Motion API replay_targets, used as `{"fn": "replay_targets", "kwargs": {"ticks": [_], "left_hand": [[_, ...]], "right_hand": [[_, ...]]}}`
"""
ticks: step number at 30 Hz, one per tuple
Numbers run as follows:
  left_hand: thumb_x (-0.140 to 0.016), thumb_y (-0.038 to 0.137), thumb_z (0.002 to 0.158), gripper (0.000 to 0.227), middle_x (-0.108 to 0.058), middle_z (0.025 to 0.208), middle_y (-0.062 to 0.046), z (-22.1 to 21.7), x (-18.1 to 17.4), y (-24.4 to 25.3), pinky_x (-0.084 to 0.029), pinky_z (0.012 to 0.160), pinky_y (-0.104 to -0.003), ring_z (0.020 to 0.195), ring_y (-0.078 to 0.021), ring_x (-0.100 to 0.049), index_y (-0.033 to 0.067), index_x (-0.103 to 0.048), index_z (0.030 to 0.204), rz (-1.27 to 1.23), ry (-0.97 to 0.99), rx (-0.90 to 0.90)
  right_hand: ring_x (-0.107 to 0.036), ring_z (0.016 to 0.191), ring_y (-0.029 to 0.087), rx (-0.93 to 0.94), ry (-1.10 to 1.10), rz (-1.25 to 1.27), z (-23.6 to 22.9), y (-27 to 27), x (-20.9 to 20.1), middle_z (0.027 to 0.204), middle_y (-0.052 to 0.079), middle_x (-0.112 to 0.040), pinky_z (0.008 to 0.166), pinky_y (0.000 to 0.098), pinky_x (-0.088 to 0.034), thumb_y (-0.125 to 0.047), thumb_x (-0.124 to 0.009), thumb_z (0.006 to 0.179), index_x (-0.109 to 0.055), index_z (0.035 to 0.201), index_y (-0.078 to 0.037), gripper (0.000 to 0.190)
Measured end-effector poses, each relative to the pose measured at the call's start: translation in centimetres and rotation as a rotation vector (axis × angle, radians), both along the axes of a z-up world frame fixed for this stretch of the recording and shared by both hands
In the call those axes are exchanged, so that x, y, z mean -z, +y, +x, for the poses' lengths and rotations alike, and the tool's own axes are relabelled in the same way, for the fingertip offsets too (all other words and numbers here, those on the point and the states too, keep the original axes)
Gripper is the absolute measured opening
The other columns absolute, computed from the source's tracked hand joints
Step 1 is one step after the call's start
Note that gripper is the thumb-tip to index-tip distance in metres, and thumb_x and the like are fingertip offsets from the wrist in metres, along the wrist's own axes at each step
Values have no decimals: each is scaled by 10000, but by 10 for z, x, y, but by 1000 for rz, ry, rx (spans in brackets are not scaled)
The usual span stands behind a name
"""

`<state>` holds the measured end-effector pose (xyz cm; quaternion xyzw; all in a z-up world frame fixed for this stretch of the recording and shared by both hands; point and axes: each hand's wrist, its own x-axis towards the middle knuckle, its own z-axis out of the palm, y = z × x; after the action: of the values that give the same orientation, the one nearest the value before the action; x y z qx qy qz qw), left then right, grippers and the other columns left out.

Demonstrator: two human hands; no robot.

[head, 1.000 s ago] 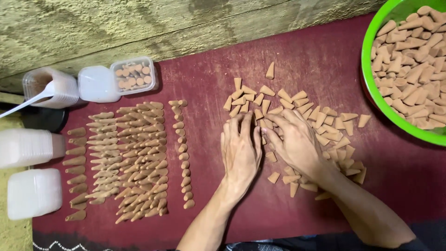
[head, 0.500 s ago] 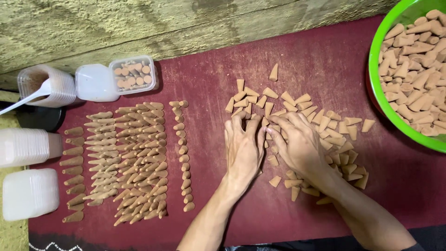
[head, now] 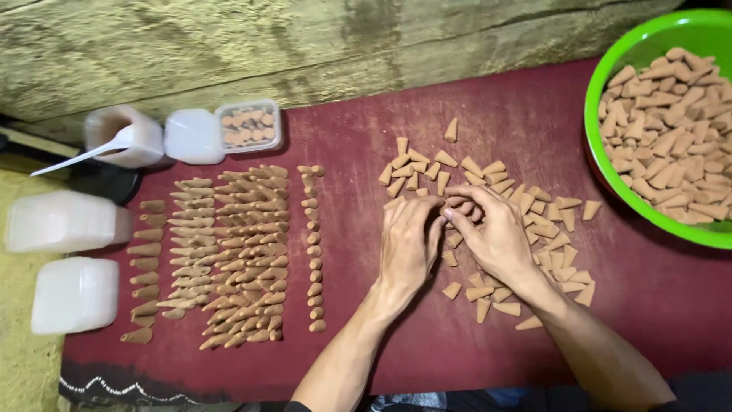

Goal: Arranging incense cones into neat rows on a table

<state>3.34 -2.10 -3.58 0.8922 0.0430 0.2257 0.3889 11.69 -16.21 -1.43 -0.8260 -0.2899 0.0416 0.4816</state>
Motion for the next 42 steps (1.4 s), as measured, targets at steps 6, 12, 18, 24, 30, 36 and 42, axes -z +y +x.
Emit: {"fn": "replay_targets", "kwargs": {"ticks": [6, 12, 18, 24, 30, 36, 42], "left_hand": [[-764, 30, 845, 314, -756, 1093, -130, -18, -35, 14, -570, 925, -415, 1074, -343, -726, 65, -730, 1155, -270, -96, -74], [-746, 30, 851, 280, -763, 1071, -130, -41, -74, 70, -564, 927, -433, 1052, -351, -733, 78, -764, 1127, -295, -28, -150], [-745, 92, 866, 249, -760, 1050, -99, -47, -58, 134, -535, 937, -430, 1028, -326, -704, 102, -785, 1111, -102, 166, -252], [-752, 190, 866, 373, -687, 1145, -44, -50, -55, 153, -457, 942, -411, 1133, -277, -570, 148, -740, 1236, 68, 383, -285], [-718, 205, 882, 351, -602, 1162, -70, -41, -7, 162, -438, 932, -426, 1152, -304, -501, 120, -741, 1221, 193, 409, -313], [-694, 216, 889, 327, -551, 1167, -66, -40, -3, 164, -431, 915, -415, 1160, -315, -467, 120, -739, 1198, 232, 438, -315], [-698, 215, 884, 333, -533, 1182, -87, -37, -5, 161, -437, 924, -424, 1175, -341, -454, 102, -741, 1195, 249, 433, -323]], "right_hand": [[-707, 756, 203, -30, 3, 37, -15, 23, -42, 888, 69, -757, 689, 333, -579, -116, -773, 881, -808, 1095, -159, 221], [-728, 836, 267, -136, -50, 96, -23, 79, -45, 924, 87, -737, 747, 362, -585, -126, -796, 887, -795, 1103, -130, 216], [-731, 835, 248, -201, -23, 115, -19, 150, -9, 915, 100, -727, 744, 364, -600, -58, -792, 862, -789, 1071, -97, 213], [-733, 863, 283, -239, -27, 96, -14, 182, 6, 894, 107, -712, 714, 353, -605, -55, -795, 859, -785, 1061, -90, 206], [-715, 902, 336, -206, -88, 21, -15, 194, 29, 896, 107, -710, 770, 436, -586, -84, -792, 863, -783, 1049, -116, 190], [-683, 899, 332, -179, -149, -12, -14, 197, 49, 896, 92, -711, 801, 431, -556, -99, -781, 873, -784, 1035, -149, 170], [-674, 899, 315, -153, -182, -21, -14, 200, 56, 893, 71, -715, 802, 416, -549, -114, -785, 870, -781, 1033, -163, 170]]}}
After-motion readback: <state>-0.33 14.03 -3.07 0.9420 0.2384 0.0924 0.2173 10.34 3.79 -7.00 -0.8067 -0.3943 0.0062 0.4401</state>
